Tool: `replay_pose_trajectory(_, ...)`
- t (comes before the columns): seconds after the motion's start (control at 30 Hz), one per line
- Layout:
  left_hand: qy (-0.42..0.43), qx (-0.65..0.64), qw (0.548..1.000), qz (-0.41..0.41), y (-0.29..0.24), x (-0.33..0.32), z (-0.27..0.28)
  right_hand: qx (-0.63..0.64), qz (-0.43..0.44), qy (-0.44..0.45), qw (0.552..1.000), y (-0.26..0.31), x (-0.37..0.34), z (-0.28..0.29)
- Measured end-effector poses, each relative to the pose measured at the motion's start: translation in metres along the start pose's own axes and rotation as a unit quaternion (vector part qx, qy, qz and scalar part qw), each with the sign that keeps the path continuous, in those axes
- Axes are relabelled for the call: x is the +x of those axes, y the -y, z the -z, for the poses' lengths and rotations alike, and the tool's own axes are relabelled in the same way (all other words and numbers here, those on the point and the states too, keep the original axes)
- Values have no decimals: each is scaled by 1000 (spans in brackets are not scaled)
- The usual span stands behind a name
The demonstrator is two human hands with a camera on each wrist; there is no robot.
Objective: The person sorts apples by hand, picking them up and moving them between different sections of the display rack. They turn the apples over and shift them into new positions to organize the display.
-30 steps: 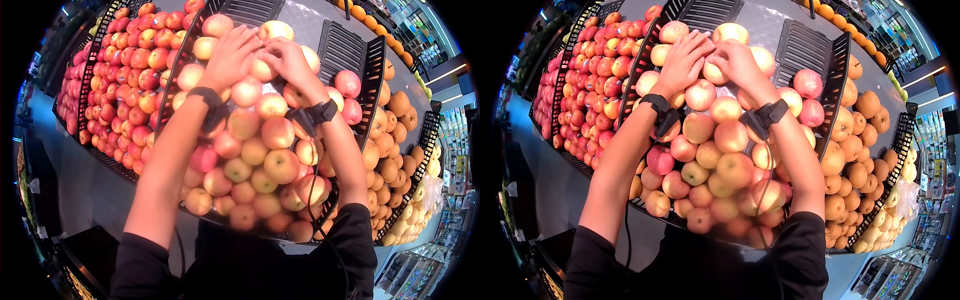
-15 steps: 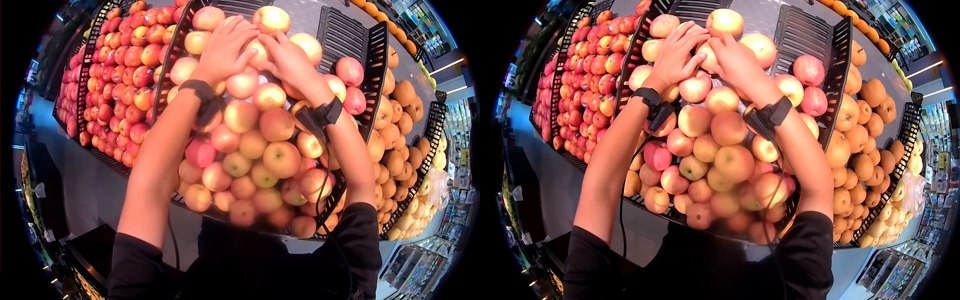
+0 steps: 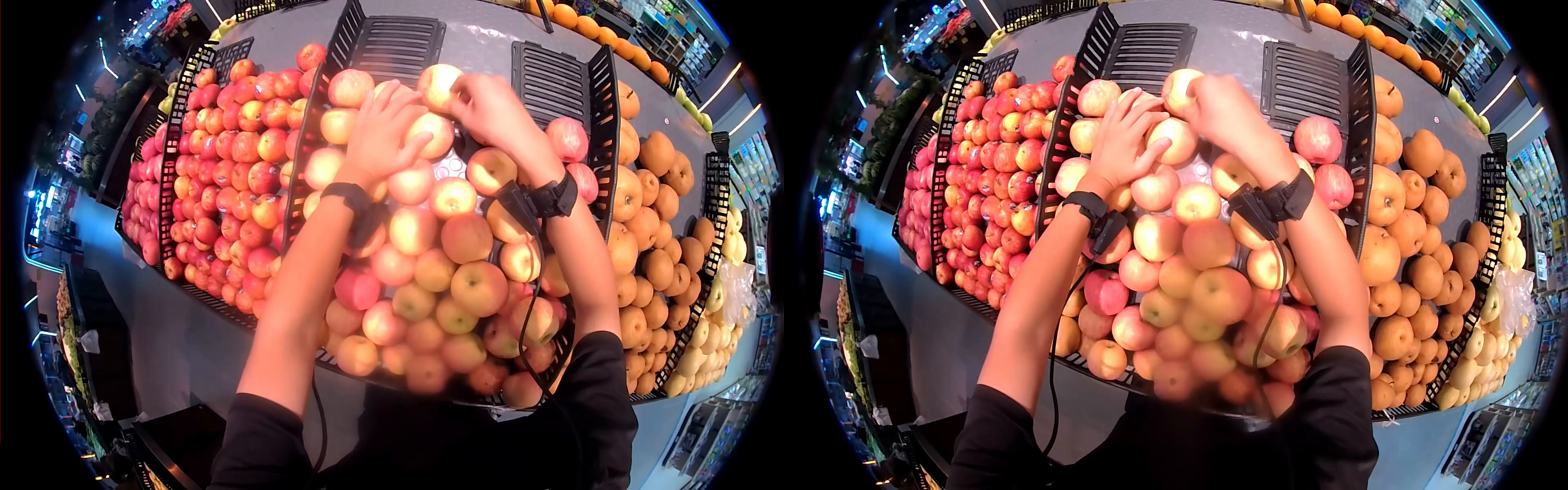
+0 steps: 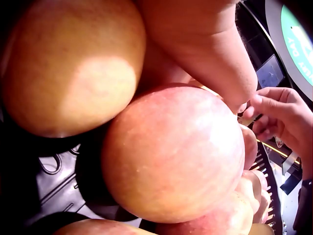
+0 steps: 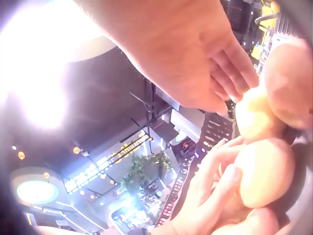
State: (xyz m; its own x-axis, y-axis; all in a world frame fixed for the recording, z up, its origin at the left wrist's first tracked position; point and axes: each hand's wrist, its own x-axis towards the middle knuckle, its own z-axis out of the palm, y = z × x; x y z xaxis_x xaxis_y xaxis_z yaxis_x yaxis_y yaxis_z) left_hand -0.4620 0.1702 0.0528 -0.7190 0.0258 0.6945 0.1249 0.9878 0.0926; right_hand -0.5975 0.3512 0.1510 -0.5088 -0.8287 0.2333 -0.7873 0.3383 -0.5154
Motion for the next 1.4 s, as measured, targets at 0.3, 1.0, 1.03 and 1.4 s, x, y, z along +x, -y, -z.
replay_pose_trajectory(0.3, -4, -19, 1000, -14, -1, 5, 3, 170, 117, 89, 974, -57, 50, -13)
replay_pose_trajectory(1.0, 1, -15, 1000, 13, -5, 4, 5, 155, -114, 67, 979, -95, 77, -32)
replay_pose_trajectory(1.03, 0, -13, 1000, 15, -6, 3, 5, 154, -118, 87, 977, -93, 75, -32)
replay_pose_trajectory(1.4, -12, -17, 998, 57, -12, 7, 8, 127, 3, 13, 992, -77, 56, -35)
